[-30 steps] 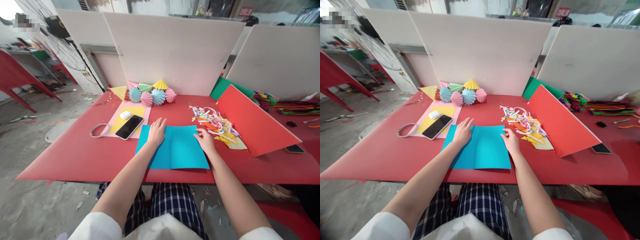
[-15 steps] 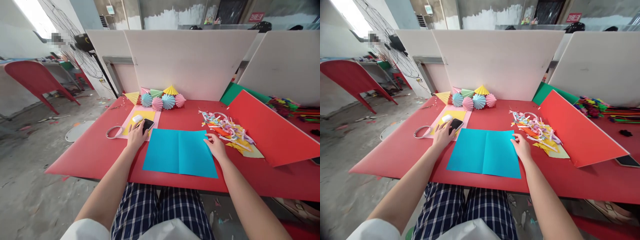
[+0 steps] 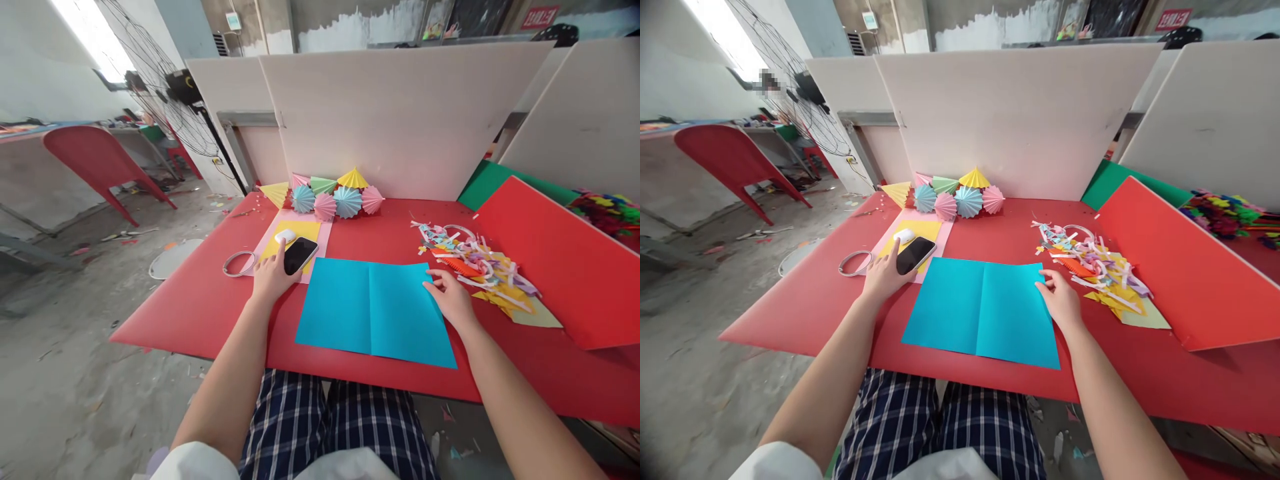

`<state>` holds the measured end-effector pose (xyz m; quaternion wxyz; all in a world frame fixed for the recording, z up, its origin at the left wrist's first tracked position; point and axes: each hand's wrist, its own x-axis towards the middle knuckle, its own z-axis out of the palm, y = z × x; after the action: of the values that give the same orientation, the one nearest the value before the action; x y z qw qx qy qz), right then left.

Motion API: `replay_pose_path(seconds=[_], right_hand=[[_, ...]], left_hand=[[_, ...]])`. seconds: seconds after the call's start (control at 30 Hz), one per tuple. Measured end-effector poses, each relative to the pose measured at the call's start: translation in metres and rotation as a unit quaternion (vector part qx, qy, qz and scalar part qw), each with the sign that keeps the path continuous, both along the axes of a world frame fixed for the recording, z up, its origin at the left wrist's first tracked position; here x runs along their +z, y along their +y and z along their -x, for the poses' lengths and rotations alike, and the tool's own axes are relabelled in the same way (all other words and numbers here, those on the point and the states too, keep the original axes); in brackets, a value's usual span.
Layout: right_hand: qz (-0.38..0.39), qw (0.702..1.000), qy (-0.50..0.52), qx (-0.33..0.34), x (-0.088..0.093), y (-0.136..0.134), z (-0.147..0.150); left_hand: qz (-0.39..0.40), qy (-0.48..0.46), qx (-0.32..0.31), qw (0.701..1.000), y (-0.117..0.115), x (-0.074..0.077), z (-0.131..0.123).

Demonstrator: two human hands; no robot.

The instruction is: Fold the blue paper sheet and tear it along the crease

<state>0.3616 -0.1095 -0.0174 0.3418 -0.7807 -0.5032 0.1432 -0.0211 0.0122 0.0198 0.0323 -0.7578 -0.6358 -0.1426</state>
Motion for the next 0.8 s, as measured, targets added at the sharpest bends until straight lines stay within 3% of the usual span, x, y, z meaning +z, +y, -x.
replay_pose_path(seconds=[0.27,0.6,0.8], right_hand=[[0.005,1.000,-0.021,0.005,0.001,-0.001,-0.001],[0.001,1.000,-0.020,0.008,-0.001,-0.001,-0.002],[-0.001,1.000,-0.026,0.008,-0.002,0.000,-0.003]], left_hand=[[-0.020,-0.026,0.053,0.998,0.007,-0.003,-0.010],[-0.014,-0.021,0.067,0.997,0.010,-0.012,-0.015],[-0.021,-0.031,0.057,0.998,-0.001,-0.012,-0.011]])
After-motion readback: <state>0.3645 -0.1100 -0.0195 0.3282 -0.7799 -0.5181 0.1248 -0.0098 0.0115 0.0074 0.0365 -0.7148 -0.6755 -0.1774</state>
